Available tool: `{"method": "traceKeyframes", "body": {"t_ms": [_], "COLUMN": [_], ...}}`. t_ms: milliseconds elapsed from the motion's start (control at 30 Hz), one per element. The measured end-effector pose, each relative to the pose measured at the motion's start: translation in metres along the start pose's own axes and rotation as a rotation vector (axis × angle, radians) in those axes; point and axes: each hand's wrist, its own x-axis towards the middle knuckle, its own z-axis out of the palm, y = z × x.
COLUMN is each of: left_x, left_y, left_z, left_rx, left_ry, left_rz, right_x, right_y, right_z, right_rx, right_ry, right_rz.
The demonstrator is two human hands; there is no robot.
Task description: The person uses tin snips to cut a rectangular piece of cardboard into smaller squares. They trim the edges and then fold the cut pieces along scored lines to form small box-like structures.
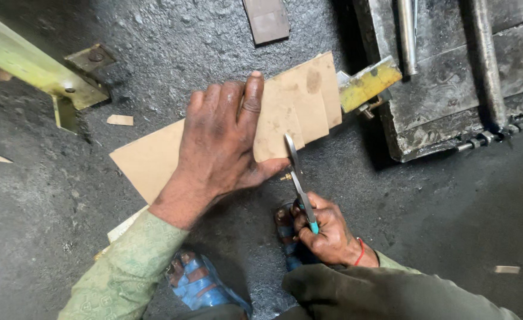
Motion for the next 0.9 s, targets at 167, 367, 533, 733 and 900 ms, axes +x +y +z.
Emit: {"method": "traceKeyframes", "body": {"t_ms": [167,367,533,733,900], "left_x": [0.002,-0.001,-0.002,-0.007,-0.002], "left_y": [-0.001,0.010,0.016,0.017,0.020], "left_z": [-0.003,-0.008,-0.010,-0.008,-0.013], "left_rx": [-0.049,-0.074,-0.206,-0.190,-0.207], "left_ry": [-0.069,-0.080,-0.057,-0.046,-0.059], "left_rz": [-0.033,0.028,-0.007,0.014,0.002], "right_x": [0.000,-0.005,-0.005,-0.011,-0.011], "right_y": [-0.003,-0.015,-0.014,-0.007,-0.011], "right_z": [-0.002,-0.010,-0.007,0.000,0.001], "right_rx": [0.136,0.258,0.307,0.285,0.141], "right_ry": [-0.030,-0.119,-0.079,-0.013,0.028], "right_rz": [-0.013,-0.024,-0.022,0.013,-0.002]}}
